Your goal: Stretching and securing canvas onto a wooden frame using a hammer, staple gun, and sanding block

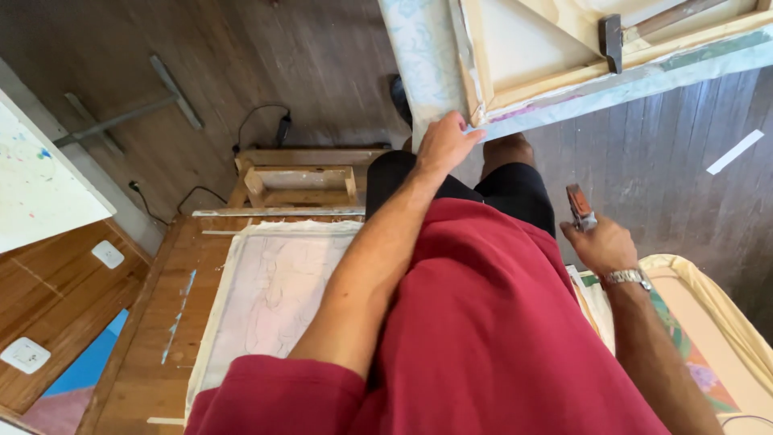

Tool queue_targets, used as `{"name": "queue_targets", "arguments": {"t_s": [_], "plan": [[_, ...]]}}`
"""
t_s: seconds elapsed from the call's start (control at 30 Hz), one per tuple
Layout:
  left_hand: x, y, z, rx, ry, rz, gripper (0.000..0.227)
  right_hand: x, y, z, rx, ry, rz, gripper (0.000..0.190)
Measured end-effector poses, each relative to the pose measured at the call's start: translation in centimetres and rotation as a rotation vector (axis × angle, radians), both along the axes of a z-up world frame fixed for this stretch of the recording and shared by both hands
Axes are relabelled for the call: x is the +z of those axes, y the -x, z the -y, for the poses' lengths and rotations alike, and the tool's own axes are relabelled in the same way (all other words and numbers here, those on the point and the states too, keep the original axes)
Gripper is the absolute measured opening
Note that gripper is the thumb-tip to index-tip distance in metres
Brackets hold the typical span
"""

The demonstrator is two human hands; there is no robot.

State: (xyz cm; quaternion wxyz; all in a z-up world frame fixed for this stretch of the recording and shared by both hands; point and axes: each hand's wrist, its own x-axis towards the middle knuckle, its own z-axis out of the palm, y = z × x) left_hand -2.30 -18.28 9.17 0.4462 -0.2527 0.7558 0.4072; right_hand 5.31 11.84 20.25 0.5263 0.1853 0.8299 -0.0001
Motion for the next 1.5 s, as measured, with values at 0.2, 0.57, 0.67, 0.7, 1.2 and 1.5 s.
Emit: {"name": "queue_targets", "arguments": {"t_s": [0.2, 0.57, 0.67, 0.7, 1.2, 1.5], "plan": [[2.0, 1.5, -2.1, 0.166, 0.065, 0.032, 0.04, -1.9, -2.2, -4.4, 0.006, -0.018, 0.11, 0.071], [2.9, 1.9, -2.1, 0.157, 0.005, 0.136, 0.033, -5.5, 1.6, -10.7, 0.143, 0.058, 0.168, 0.072], [1.4, 1.3, -4.0, 0.237, 0.169, 0.024, 0.031, -3.4, 4.8, -9.7, 0.099, 0.034, 0.201, 0.066], [2.0, 1.4, -4.5, 0.236, 0.186, 0.029, 0.027, -3.1, 5.5, -9.7, 0.063, 0.024, 0.203, 0.067], [6.6, 5.5, -3.4, 0.389, 0.153, 0.259, 0.05, -1.4, 9.4, -12.3, 0.174, 0.072, 0.244, 0.052], [4.3, 4.3, -2.0, 0.468, 0.072, 0.231, 0.051, -4.3, 8.4, -10.8, 0.292, 0.058, 0.196, 0.081]]}}
